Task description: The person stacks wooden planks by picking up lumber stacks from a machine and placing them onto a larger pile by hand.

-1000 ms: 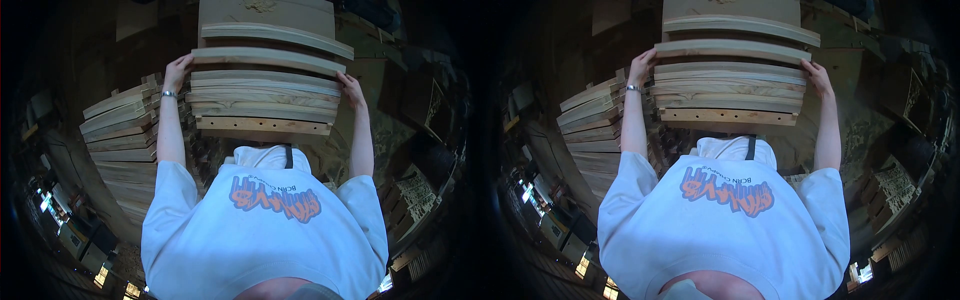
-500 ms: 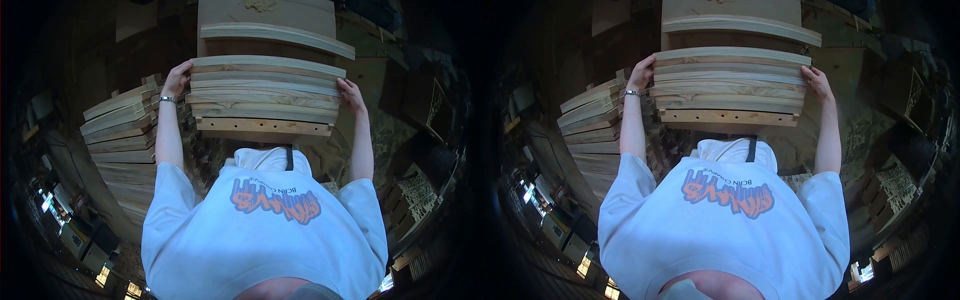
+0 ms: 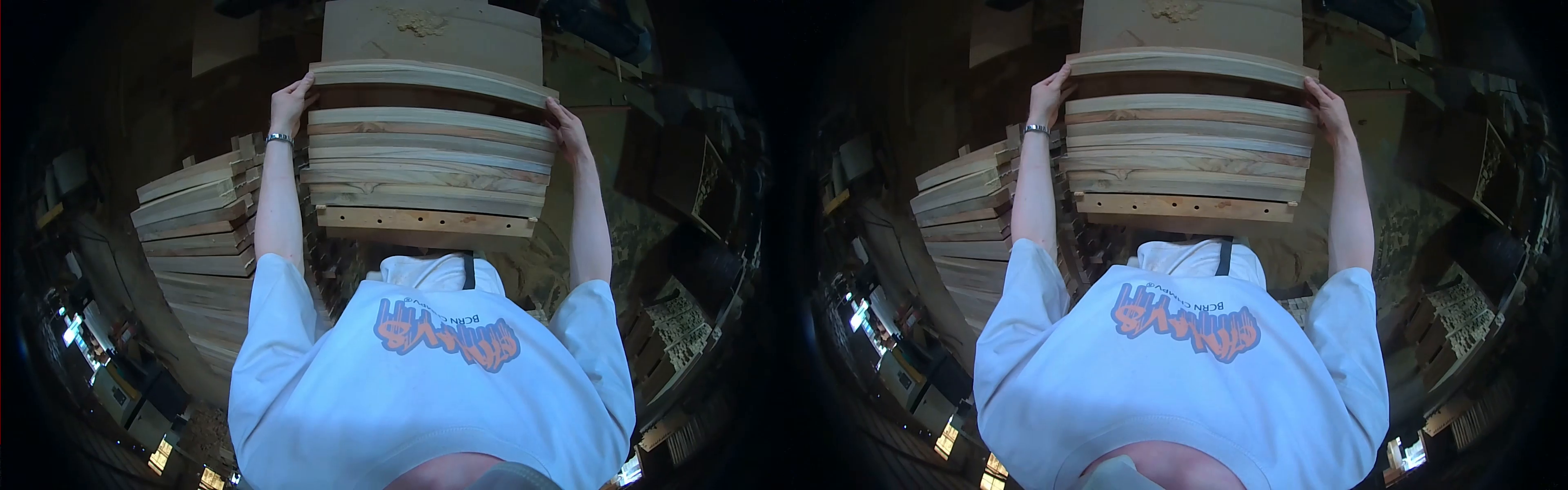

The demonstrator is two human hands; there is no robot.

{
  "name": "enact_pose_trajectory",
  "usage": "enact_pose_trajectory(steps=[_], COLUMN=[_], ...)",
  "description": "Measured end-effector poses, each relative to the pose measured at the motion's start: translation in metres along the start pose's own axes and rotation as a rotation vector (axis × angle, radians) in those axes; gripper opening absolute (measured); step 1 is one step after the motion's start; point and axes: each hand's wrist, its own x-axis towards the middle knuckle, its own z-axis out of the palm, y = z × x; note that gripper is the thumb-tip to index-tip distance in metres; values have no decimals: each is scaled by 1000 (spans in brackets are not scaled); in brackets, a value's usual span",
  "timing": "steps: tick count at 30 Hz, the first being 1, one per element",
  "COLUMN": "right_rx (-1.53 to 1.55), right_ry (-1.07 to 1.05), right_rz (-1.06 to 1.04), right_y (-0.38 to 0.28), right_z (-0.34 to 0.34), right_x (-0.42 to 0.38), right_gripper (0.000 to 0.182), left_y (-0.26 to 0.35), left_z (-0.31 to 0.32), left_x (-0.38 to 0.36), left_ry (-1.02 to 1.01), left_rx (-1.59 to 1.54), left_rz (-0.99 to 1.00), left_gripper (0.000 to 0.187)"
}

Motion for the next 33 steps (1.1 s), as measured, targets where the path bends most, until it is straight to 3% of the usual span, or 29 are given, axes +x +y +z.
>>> enact_pose_trajectory(steps=[4,9,12,20,22,23,24,26,27,28,30,31,33], right_rx=[-138,-166,-210,-207,-227,-626,-1023,-1083,-1018,-975,-1102,-1111,-1101], right_ry=[16,54,-64,-60,5,387,776,521,385,195,264,257,451], right_rz=[100,175,169,61,43,-159,-349,-790,-932,-914,-922,-933,-944], right_y=[21,8,6,11,10,16,23,24,49,68,102,113,120], right_z=[-20,-10,-13,-12,10,28,49,110,146,178,227,231,241], right_x=[-9,-34,-31,-29,-47,-55,-67,-136,-157,-183,-207,-209,-197], right_gripper=[72,84,84,73,75,77,78,80,75,68,63,63,62], left_y=[-19,-28,-27,-24,-30,-33,-33,-18,-9,-2,-13,-17,-13], left_z=[-18,-25,-29,-28,-27,-24,-19,9,34,62,118,144,171], left_x=[-24,-51,-45,-42,-38,-35,-45,-75,-97,-114,-117,-114,-105], left_ry=[0,-11,-51,-115,-89,50,34,454,419,310,61,48,49], left_rx=[112,-1,-61,-88,-43,149,149,736,712,736,720,835,949], left_rz=[44,-109,-116,-104,-86,-35,-32,565,867,1027,1048,1041,1065], left_gripper=[41,37,35,33,34,35,35,35,34,33,34,35,37])
